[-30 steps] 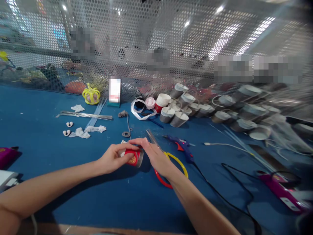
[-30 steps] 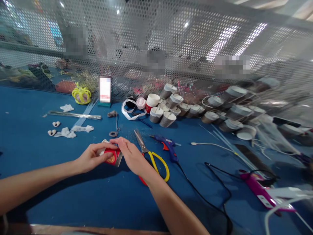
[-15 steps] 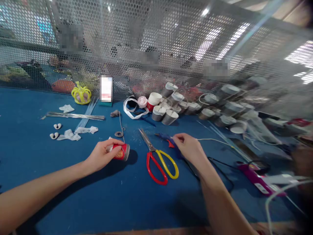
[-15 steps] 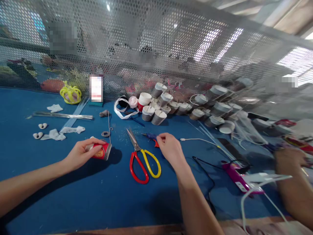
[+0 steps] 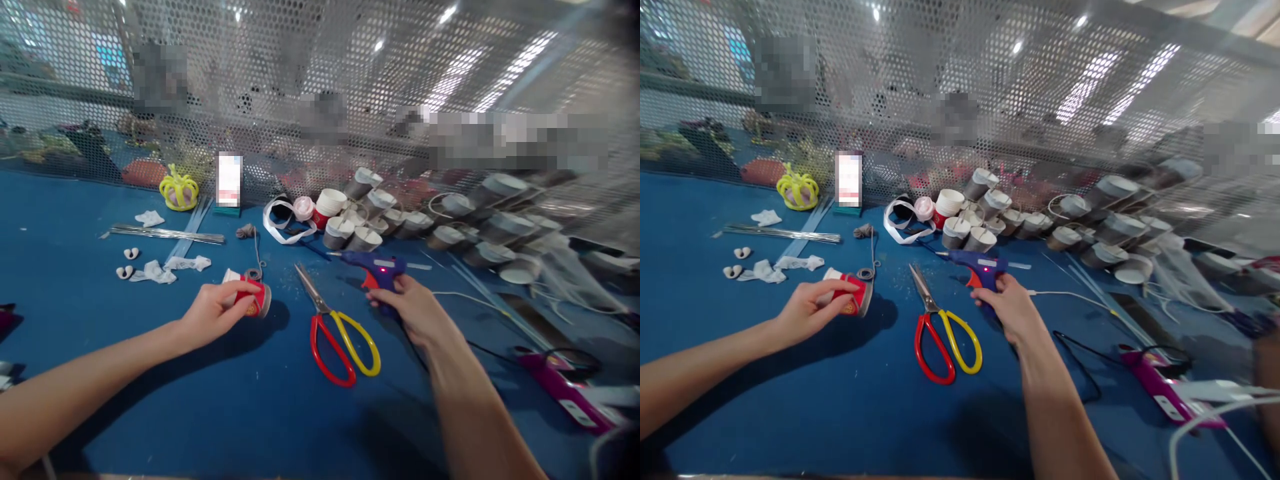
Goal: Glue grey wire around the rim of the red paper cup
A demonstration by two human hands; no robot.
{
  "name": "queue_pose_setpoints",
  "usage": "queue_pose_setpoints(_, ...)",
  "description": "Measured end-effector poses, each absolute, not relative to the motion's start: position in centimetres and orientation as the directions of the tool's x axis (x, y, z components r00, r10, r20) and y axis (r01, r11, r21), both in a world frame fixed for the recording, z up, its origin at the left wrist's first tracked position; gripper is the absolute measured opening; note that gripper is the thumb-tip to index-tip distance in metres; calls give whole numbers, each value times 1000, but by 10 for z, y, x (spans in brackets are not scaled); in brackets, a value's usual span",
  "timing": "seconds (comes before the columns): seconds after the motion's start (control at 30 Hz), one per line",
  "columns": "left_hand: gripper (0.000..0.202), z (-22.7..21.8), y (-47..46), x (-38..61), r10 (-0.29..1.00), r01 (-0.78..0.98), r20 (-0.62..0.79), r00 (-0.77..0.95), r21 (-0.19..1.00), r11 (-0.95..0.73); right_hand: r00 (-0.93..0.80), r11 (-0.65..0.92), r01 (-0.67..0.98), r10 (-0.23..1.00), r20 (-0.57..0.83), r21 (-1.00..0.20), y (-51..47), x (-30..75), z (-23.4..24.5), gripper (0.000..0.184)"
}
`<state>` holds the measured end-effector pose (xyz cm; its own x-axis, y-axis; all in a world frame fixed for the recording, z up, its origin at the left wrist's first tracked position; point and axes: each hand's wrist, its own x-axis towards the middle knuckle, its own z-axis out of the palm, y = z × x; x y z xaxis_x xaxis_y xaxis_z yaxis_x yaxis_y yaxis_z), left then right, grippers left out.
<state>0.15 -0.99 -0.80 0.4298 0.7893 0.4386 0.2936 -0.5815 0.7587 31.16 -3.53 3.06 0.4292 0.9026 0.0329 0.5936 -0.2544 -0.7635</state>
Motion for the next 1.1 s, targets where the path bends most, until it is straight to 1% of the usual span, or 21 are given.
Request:
queue_pose_setpoints(0.03, 21, -12, -9, 3, 795, 298, 392, 462, 776, -556, 391, -250, 552, 920, -18, -796, -38, 303, 37, 14)
queue_pose_setpoints(0.07, 22, -17, -8, 4, 802, 303, 345, 488, 795, -526, 316, -266, 461, 941, -123, -846, -41, 293, 43, 16)
queue_pose_setpoints(0.1, 22, -20, -7, 4, 815, 301, 316, 485, 815, -495, 248, -275, 417, 951, -183, -866, -44, 283, 49, 19)
queue_pose_setpoints(0.13, 22, -23, -7, 5, 826, 302, 284, 487, 833, -465, 187, -270, 414, 960, -210, -869, -46, 272, 53, 24)
queue_pose_setpoints(0.27, 23, -24, -5, 5, 875, 313, 166, 455, 890, -332, -15, -191, 465, 975, -224, -865, -57, 239, 55, 26)
queue_pose_setpoints(0.33, 24, -21, -4, 5, 886, 320, 115, 449, 905, -280, -57, -175, 536, 968, -243, -826, -62, 231, 49, 28)
queue_pose_setpoints(0.37, 24, -19, -3, 5, 890, 317, 99, 444, 912, -259, -46, -170, 582, 969, -241, -795, -64, 229, 45, 28)
queue_pose_setpoints(0.43, 23, -17, -3, 5, 895, 307, 78, 440, 923, -231, 12, -166, 662, 977, -212, -730, -68, 228, 38, 27)
queue_pose_setpoints(0.53, 22, -16, -2, 6, 895, 297, 80, 440, 927, -228, 88, -161, 740, 986, -144, -653, -73, 229, 29, 27)
queue_pose_setpoints(0.6, 23, -17, -2, 6, 894, 303, 77, 442, 925, -230, 83, -103, 801, 995, -61, -590, -76, 229, 26, 28)
queue_pose_setpoints(0.73, 25, -16, -2, 6, 895, 333, 58, 442, 916, -224, -9, 65, 905, 991, 135, -421, -80, 228, 22, 26)
queue_pose_setpoints(0.8, 25, -15, -2, 6, 893, 343, 55, 447, 911, -228, -73, 139, 915, 980, 185, -378, -80, 228, 22, 27)
queue_pose_setpoints(0.87, 25, -13, -3, 6, 892, 353, 53, 448, 907, -231, -179, 253, 908, 955, 237, -334, -80, 228, 23, 28)
queue_pose_setpoints(0.93, 24, -13, -3, 6, 895, 364, 53, 444, 901, -234, -248, 330, 892, 929, 274, -310, -80, 227, 27, 28)
queue_pose_setpoints(0.97, 24, -13, -3, 6, 895, 367, 54, 443, 900, -236, -257, 341, 887, 924, 283, -310, -80, 225, 30, 26)
queue_pose_setpoints(1.03, 24, -13, -2, 6, 894, 366, 59, 444, 899, -241, -228, 311, 884, 939, 259, -350, -79, 222, 35, 22)
queue_pose_setpoints(1.1, 24, -14, -2, 6, 892, 357, 67, 448, 901, -247, -212, 278, 869, 957, 200, -409, -79, 219, 39, 19)
